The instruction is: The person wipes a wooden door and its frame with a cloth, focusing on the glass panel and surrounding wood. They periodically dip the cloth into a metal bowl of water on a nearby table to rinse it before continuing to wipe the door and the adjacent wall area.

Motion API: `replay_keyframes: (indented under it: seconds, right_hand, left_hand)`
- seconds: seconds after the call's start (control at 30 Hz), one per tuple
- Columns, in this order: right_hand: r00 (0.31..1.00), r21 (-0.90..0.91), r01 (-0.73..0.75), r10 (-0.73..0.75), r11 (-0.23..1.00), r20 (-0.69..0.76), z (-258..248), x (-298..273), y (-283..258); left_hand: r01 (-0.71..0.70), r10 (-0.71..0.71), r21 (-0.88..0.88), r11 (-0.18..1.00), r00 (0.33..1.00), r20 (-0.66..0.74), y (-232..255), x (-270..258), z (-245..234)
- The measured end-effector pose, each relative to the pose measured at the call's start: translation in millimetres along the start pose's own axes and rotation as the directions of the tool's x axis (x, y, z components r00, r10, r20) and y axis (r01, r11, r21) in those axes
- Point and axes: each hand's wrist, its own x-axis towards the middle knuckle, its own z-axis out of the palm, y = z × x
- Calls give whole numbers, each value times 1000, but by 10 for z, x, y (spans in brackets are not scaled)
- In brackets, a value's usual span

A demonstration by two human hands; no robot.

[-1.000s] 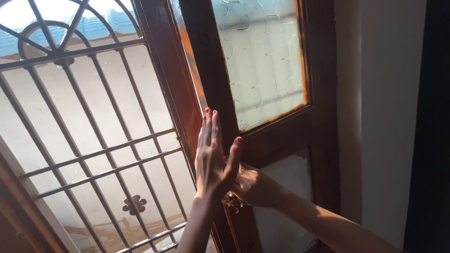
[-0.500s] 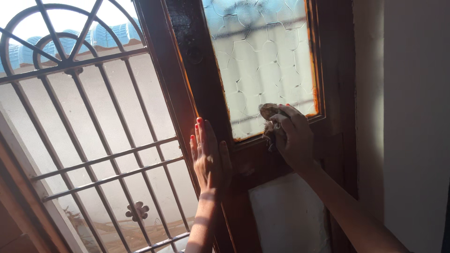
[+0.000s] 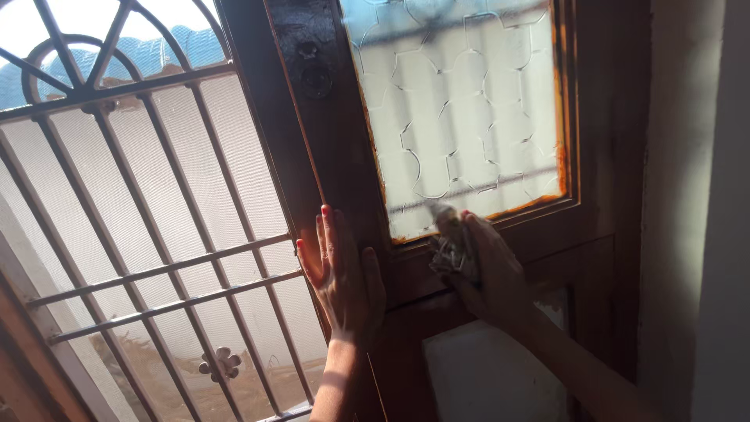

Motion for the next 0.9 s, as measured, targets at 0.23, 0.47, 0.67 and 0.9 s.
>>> replay_keyframes:
  seconds: [0.23, 0.47, 0.67, 0.9]
  right_hand:
    - [968, 6, 206, -205, 978, 145, 503, 76, -399]
    - [937, -36, 324, -316, 945, 151, 515, 31, -316]
    - [948, -139, 297, -274, 945, 165, -100, -216, 503]
    - [981, -272, -66, 14, 960, -191, -588, -290, 1047]
  left_hand:
    - [-12, 12, 7, 1000, 1000, -6, -138, -15, 25]
    - [-7, 13, 143, 990, 999, -39, -131, -37, 25]
    - [13, -10, 174, 985, 1000, -20, -52, -60, -2]
    - [32, -30, 63, 998, 999, -41, -57, -100, -10]
